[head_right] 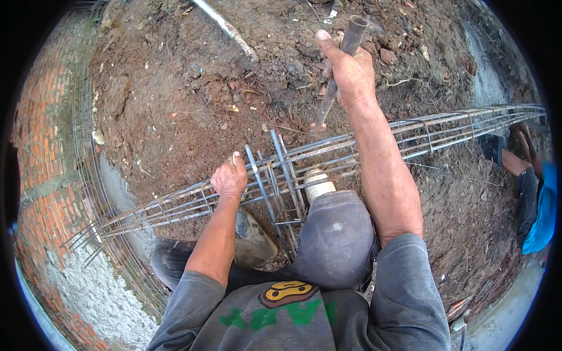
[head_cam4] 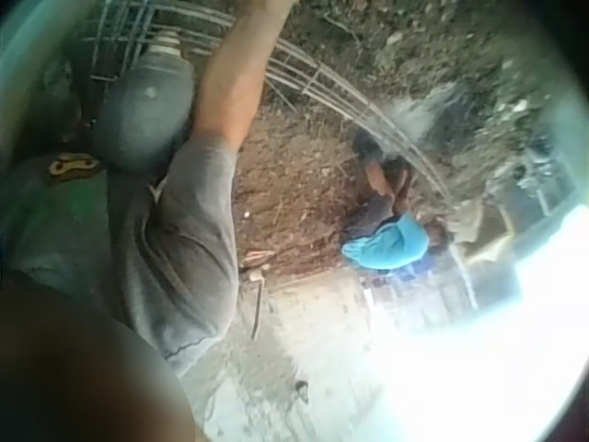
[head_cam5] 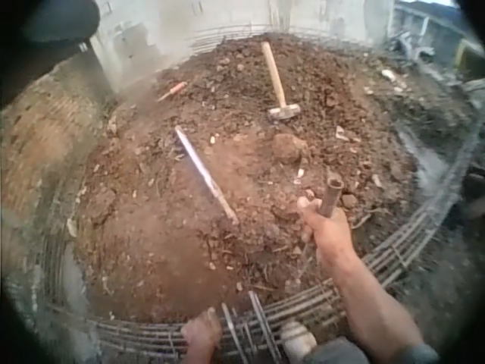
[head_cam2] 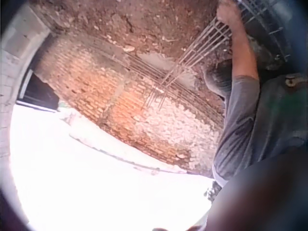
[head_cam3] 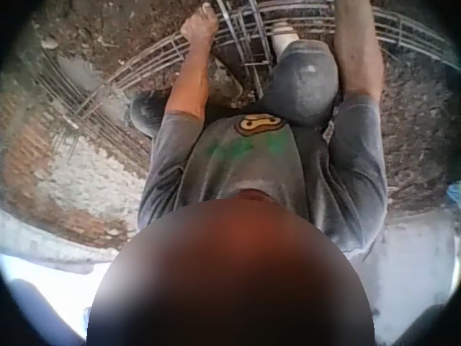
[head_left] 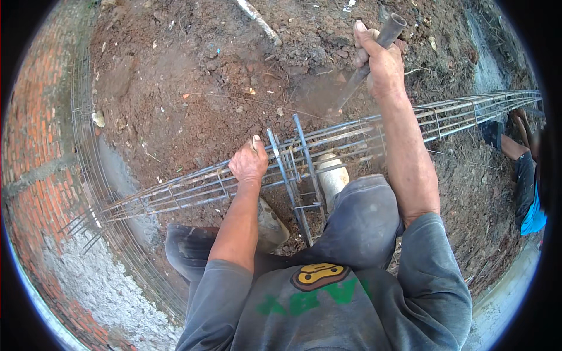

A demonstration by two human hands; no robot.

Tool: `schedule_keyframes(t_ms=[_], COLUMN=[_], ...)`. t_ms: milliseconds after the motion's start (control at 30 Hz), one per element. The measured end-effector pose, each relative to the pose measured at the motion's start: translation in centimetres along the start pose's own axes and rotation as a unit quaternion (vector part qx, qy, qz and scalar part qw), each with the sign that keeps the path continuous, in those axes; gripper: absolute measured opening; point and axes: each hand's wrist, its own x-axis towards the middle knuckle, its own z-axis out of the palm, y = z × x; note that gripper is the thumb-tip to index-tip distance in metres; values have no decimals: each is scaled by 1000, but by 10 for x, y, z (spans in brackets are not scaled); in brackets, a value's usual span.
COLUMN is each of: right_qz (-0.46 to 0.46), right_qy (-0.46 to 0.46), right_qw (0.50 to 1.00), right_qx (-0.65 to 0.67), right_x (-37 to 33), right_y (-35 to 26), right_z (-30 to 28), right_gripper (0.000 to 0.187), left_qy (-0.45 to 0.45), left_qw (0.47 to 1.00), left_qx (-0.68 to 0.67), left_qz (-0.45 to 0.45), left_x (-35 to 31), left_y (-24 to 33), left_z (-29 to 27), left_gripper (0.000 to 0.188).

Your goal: The person shapes and aligns a steel rebar cage using metal bending pipes and by hand.

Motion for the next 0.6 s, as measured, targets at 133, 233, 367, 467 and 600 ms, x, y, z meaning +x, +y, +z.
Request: schedule_keyframes(t_ms=[133,233,367,467,600], right_qz=[-64,-78,-146,-174,-238], right_qy=[-34,-50,-121,-137,-189], right_qw=[997,995,982,975,953], right_qx=[12,21,17,19,16], right_x=[-18,-31,-57,-76,-102], right_y=[-13,-37,-75,-100,-118], right_z=[5,8,3,-4,-5], right_gripper=[34,34,34,36,37], left_qy=[35,32,17,-34,-70], left_qw=[999,999,1000,999,997], left_qx=[-9,-6,-7,1,7], left_qz=[14,10,13,-4,-21], left_x=[0,0,-1,1,3], left_y=[-3,-3,-1,1,3], left_z=[6,5,0,-5,-9], left_gripper=[50,49,50,55,60])
